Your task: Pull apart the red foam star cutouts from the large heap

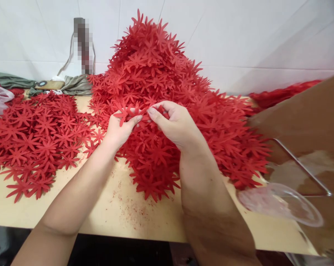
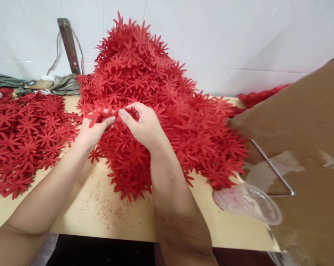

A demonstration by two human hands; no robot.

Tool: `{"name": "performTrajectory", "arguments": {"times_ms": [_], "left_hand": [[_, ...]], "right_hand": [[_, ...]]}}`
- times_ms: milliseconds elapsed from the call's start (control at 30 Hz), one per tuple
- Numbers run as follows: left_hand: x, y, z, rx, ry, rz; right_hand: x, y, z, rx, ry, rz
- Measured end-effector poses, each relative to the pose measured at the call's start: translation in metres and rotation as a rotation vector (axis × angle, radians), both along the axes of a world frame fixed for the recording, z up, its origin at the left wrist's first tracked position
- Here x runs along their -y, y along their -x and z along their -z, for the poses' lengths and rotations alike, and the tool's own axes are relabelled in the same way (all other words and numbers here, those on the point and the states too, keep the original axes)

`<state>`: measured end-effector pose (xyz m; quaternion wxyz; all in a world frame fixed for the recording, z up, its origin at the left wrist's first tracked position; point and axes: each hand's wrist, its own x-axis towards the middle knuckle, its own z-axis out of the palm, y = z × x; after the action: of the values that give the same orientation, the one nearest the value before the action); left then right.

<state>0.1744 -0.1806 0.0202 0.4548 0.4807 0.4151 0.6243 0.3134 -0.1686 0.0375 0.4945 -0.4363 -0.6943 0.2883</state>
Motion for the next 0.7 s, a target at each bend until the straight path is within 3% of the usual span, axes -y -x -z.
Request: {"name": "performTrajectory", "arguments": {"times_ms": [233,333,433,567,700], "left_hand": [[0.000,0.002,0.006,-0.171,-0.101,0.168],[-0.003,0.003,0.014,-0.353,-0.050,0.139],[-0.006,0.000,0.018,-0.390,0.005,0.134],[-0.003,-0.003,0.011,-0.317,0.042,0.197],[-0.003,0.000,0.004,-0.327,0.054,0.065]], "right_hand": [[0.010,0.005,-0.008,0.075,-0.138,0.038],[0.014,0.011,-0.007,0.170,-0.172,-0.021],[0.013,0.013,-0.006,0.205,-0.157,-0.034],[0.009,0.004,-0.008,0.081,-0.121,0.035],[0.002,-0.006,-0.007,-0.074,-0.097,0.072]]}}
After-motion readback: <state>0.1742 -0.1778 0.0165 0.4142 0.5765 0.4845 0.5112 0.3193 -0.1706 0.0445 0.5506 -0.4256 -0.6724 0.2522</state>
